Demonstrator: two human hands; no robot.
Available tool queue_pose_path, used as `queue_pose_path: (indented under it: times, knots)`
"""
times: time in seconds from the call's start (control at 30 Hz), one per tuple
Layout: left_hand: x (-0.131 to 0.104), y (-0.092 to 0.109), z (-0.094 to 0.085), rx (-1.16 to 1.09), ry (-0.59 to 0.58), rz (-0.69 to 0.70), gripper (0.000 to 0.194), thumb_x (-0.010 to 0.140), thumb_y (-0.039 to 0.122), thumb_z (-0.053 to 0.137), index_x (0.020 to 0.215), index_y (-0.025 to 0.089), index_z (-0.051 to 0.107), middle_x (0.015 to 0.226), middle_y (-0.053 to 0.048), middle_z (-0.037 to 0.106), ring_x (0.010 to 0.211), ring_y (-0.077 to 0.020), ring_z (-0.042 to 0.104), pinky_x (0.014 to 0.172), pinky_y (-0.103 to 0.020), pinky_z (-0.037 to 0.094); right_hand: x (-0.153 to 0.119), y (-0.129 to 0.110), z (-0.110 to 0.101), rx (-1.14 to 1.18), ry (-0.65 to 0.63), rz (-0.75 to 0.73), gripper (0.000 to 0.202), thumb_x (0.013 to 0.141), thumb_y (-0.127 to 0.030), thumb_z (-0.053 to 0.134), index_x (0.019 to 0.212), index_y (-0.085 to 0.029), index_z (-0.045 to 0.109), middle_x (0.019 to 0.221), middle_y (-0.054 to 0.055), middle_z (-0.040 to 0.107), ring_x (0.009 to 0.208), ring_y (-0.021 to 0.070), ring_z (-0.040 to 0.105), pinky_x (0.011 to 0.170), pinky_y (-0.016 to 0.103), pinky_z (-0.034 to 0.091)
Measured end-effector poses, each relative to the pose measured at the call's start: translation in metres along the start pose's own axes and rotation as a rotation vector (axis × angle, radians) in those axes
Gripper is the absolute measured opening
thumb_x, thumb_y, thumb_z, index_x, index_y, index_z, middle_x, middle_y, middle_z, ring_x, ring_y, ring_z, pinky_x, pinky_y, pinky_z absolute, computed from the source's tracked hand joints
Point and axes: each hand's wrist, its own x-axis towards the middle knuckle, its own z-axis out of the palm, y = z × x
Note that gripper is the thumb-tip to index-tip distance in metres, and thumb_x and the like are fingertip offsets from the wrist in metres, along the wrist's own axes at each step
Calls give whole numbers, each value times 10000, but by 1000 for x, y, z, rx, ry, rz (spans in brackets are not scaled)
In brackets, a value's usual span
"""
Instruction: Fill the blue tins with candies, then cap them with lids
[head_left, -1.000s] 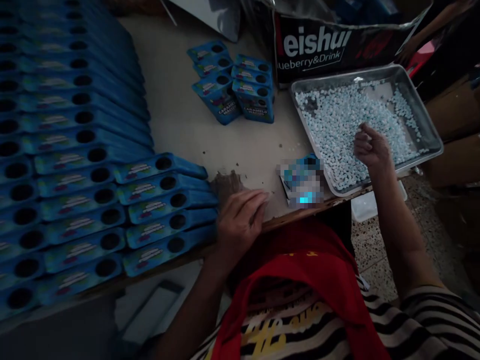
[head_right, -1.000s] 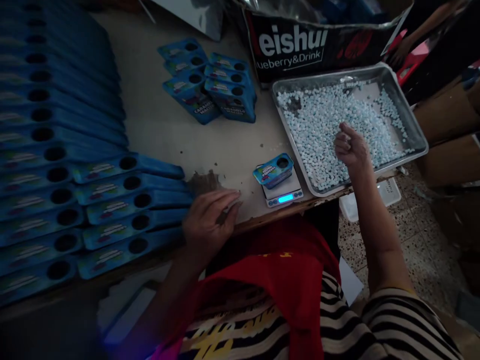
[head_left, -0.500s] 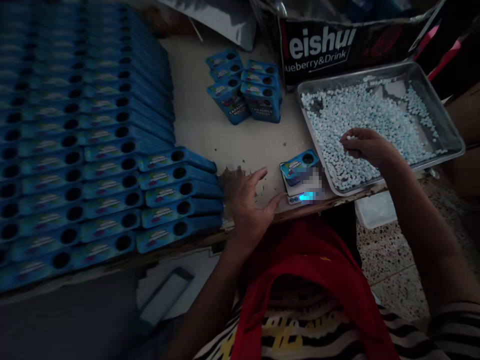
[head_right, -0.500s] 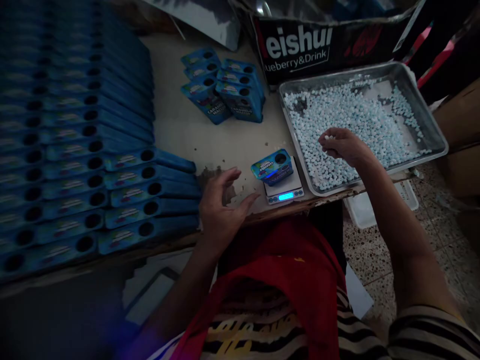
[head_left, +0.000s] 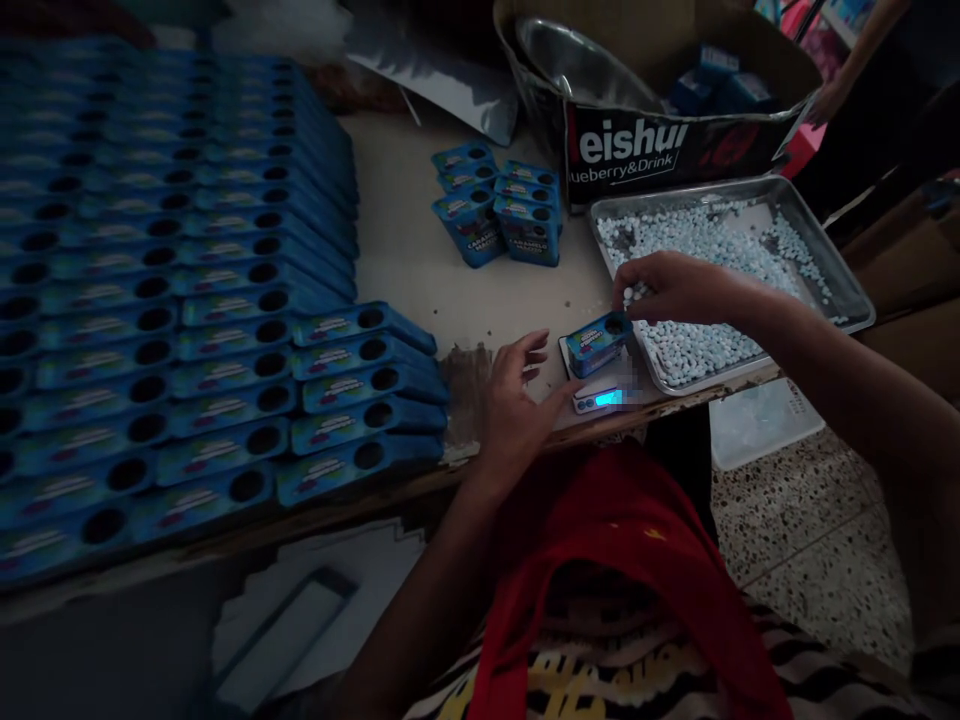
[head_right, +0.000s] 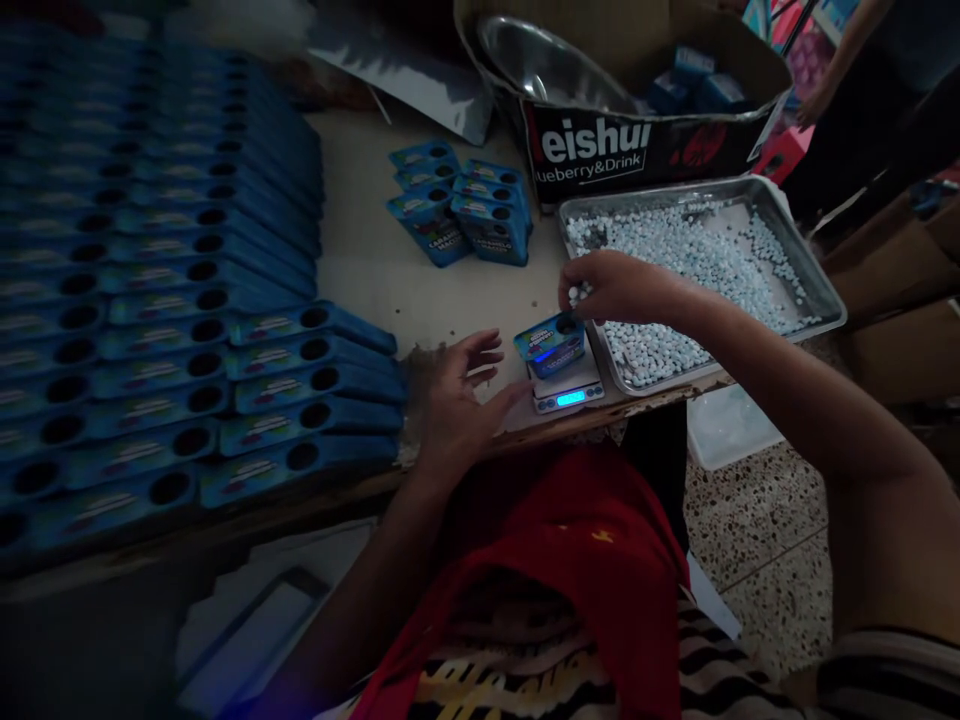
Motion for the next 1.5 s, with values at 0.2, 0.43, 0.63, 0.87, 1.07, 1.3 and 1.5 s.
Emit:
queue_pose_path:
  times: [0.2, 0.43, 0.63, 0.87, 1.07, 1.3, 1.5]
  knots:
    - [1, -4, -11, -26, 8, -27, 619, 856, 415, 904, 1410, 240, 689, 1373, -104, 667, 1111, -237, 754, 946, -421, 669, 1, -28, 3, -385, -109, -61, 71, 807, -157, 837, 832, -223, 830, 776, -9, 673, 947, 203, 698, 909, 318, 484]
    - [2, -3, -11, -13, -30, -38, 561, 845, 412, 914, 1357, 277, 731, 1424, -98, 634, 1088, -229, 760, 931, -410, 675, -6, -67, 10, -773, -299, 27, 278, 907, -122, 721, 1121, -219, 870, 1100, 66, 829, 1064, 236, 724, 962, 345, 481]
    - [5, -6, -15, -22, -23, -37, 573, 843, 444, 913, 1358, 271, 729, 1426, -99, 625, 1079, -232, 770, 919, -411, 684, -6, -73, 12, -830, -322, -29, 303, 938, -128, 688, 1144, -243, 878, 1067, 36, 825, 1054, 232, 727, 964, 352, 480]
    - [5, -9, -19, -22, -23, -70, 577, 851, 485, 889, 1358, 262, 725, 1439, -103, 606, 1067, -233, 781, 914, -420, 693, -4, -74, 15, -840, -296, -73, 201, 934, -149, 748, 1058, -241, 877, 999, 32, 802, 1016, 231, 732, 937, 352, 486]
    - [9, -10, -21, -23, 2, -48, 552, 822, 382, 895, 1338, 260, 742, 1416, -90, 629, 1045, -223, 784, 913, -406, 687, -4, -77, 20, -825, -212, -68, 213, 876, -71, 741, 946, -224, 870, 897, 16, 783, 956, 222, 733, 903, 348, 499]
    - [2, -6, -35, 86, -81, -27, 320, 911, 343, 825, 1213, 246, 783, 1132, -52, 760, 1018, -238, 781, 969, -411, 669, -26, -25, -41, -769, 89, 125, 143, 875, -215, 763, 959, -193, 877, 830, 41, 791, 885, 254, 756, 810, 345, 525]
    - [43, -18, -13, 373, 74, -64, 304, 949, 158, 688, 1240, 227, 743, 1246, -115, 734, 1179, -302, 726, 1081, -470, 601, -47, 59, -42, -808, 21, 262, 258, 911, -274, 748, 1119, -183, 870, 957, 90, 824, 832, 244, 743, 778, 336, 524]
